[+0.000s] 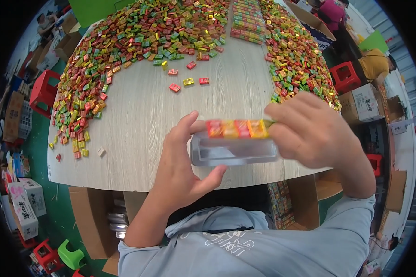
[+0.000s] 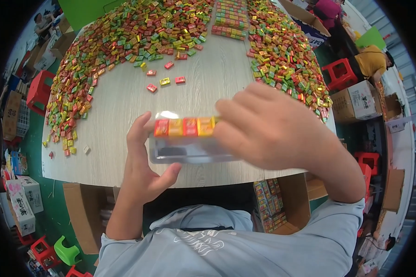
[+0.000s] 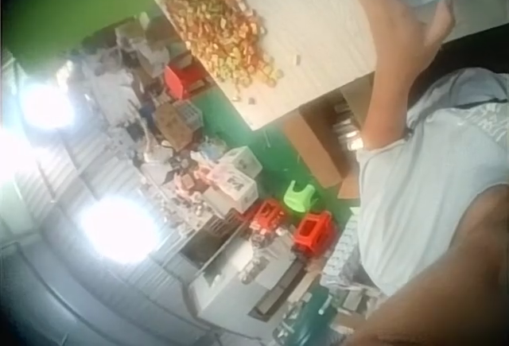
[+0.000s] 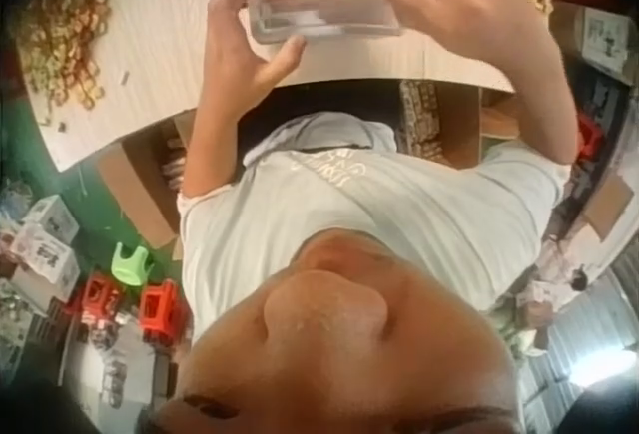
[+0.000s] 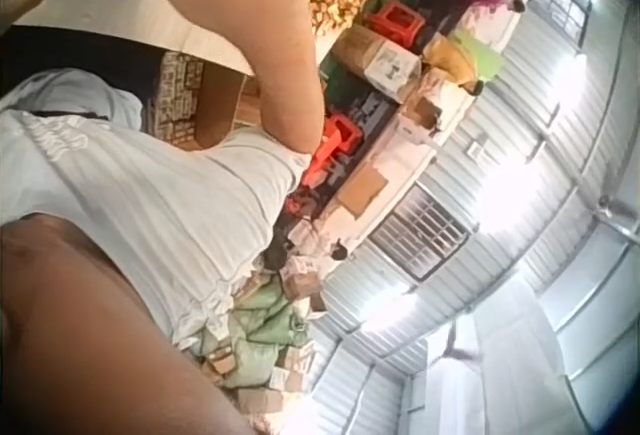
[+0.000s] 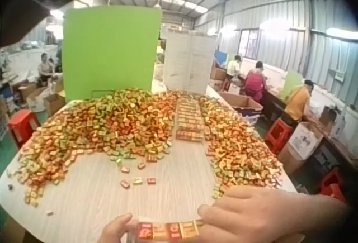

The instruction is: Packing small colorful rectangular items into transparent plastic containers at a factory workstation.

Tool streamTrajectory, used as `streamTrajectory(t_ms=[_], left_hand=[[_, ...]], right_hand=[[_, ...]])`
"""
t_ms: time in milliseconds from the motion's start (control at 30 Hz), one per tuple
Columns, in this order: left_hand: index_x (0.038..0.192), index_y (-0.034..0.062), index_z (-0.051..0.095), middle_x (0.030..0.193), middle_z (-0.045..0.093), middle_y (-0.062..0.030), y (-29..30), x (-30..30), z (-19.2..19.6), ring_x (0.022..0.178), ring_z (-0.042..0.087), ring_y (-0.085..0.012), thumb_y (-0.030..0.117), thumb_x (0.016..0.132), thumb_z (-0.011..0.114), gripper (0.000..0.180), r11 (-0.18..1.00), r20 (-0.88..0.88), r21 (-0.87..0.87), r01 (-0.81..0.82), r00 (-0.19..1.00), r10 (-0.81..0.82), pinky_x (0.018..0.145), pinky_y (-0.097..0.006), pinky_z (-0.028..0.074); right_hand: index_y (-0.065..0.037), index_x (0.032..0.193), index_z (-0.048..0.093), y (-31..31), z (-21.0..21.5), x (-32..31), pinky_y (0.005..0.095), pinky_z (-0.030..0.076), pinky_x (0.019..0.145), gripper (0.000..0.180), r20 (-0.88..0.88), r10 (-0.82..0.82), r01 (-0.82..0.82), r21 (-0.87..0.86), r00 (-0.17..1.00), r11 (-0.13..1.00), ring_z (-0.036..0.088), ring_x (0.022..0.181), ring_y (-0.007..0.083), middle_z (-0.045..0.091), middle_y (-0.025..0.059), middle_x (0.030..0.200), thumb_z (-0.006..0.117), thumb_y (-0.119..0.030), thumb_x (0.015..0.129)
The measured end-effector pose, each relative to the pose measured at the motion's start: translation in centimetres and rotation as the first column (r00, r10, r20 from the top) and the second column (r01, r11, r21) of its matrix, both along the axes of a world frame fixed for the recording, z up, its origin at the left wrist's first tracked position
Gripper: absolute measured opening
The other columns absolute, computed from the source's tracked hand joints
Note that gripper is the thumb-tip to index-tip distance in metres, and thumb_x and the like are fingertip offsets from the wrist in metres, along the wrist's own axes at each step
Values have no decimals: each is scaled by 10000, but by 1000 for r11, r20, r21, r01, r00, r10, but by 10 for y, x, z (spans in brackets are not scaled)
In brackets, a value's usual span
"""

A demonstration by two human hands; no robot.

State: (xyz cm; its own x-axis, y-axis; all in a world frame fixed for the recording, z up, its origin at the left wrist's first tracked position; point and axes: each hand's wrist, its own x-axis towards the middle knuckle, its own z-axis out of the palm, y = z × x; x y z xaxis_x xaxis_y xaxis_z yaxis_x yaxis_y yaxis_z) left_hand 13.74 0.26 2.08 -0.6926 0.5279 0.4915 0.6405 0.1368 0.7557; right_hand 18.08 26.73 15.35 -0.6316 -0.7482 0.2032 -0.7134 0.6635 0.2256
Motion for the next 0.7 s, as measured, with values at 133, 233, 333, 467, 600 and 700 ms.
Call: streamTrajectory(t_ms=[133,233,333,467,600,700], left_hand=[[1599,-24,267,1386,570,-223,-12,-7,-5,1258,574,-353,202,775,843,1031,990,35,118,76,996,-81,1106,-454,430],[1596,-37,264,1408,557,-240,-31,-6,-18,1262,570,-364,245,815,806,991,998,6,45,45,999,-45,1130,-473,411],[1593,-51,260,1377,573,-238,-52,-3,-33,1259,573,-354,266,873,747,925,994,57,-21,-104,993,105,1139,-475,401],[1458,-33,460,1341,586,-212,-88,-4,-36,1234,563,-386,224,909,686,647,898,77,-300,-322,930,359,1120,-481,393],[1272,15,616,1284,582,-181,-102,-10,-48,1186,528,-407,192,892,670,423,743,-16,-527,-412,879,477,1089,-499,380],[1251,28,636,1234,571,-172,-87,-8,-44,1179,508,-384,192,879,679,408,645,-145,-629,-433,881,451,1077,-507,371]], right_hand=[[-28,898,603,45,7,-35,417,534,769,151,-123,-55,47,-67,991,997,664,848,300,684,140,1029,719,-95,826],[-8,967,615,91,-13,-89,445,544,805,113,-213,-151,133,-94,965,987,666,887,362,702,153,1098,697,-75,928],[-8,1011,619,143,-45,-150,434,548,817,121,-231,-214,217,-11,949,976,673,941,360,682,149,1046,685,-96,959],[-22,989,613,201,-104,-214,436,548,805,130,-222,-294,309,32,930,951,673,964,347,641,145,976,687,-125,957],[-33,974,606,203,-128,-241,458,540,824,134,-243,-282,294,18,928,956,670,964,336,630,135,971,691,-136,954],[-60,1016,622,204,-139,-248,399,545,849,139,-265,-330,387,203,906,900,682,1009,287,661,107,1010,668,-89,888]])
